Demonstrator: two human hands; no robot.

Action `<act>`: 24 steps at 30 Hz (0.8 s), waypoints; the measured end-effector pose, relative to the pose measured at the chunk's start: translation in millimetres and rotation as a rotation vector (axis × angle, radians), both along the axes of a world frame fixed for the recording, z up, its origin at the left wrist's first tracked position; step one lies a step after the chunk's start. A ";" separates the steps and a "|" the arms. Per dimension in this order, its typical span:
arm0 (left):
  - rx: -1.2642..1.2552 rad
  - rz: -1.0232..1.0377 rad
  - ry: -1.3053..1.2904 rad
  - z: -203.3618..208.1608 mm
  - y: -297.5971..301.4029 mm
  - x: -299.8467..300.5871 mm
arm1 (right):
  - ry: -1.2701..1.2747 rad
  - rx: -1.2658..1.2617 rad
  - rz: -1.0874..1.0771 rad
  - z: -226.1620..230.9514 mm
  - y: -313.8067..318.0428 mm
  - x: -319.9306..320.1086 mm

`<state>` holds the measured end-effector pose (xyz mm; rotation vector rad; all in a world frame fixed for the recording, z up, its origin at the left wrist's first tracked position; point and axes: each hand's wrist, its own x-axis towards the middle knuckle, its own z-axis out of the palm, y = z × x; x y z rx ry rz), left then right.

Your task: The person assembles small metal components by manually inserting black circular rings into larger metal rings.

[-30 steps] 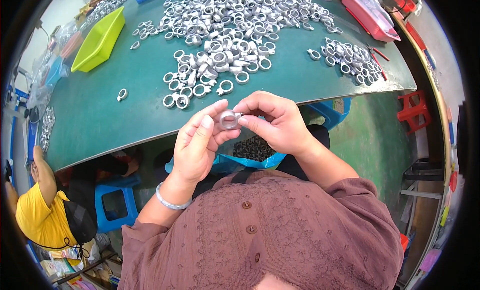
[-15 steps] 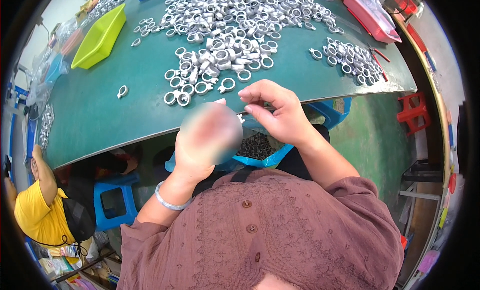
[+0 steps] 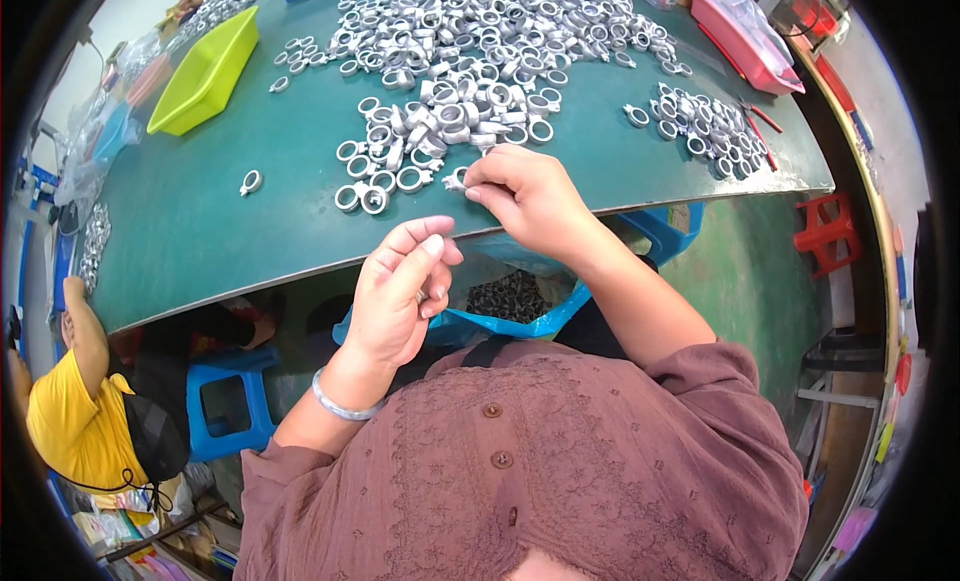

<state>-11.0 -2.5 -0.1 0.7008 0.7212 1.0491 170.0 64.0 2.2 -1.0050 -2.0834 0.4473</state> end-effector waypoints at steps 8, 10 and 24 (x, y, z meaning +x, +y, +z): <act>-0.003 0.065 0.026 4.7 3.1 10.8 | 0.546 -0.503 0.247 8.7 -31.3 -3.0; 0.013 0.071 0.030 2.5 3.2 11.8 | 0.530 -0.487 0.245 10.3 -34.3 -1.6; 0.319 0.240 0.395 -3.0 -1.9 13.8 | 0.514 -0.517 0.272 17.1 -48.6 3.4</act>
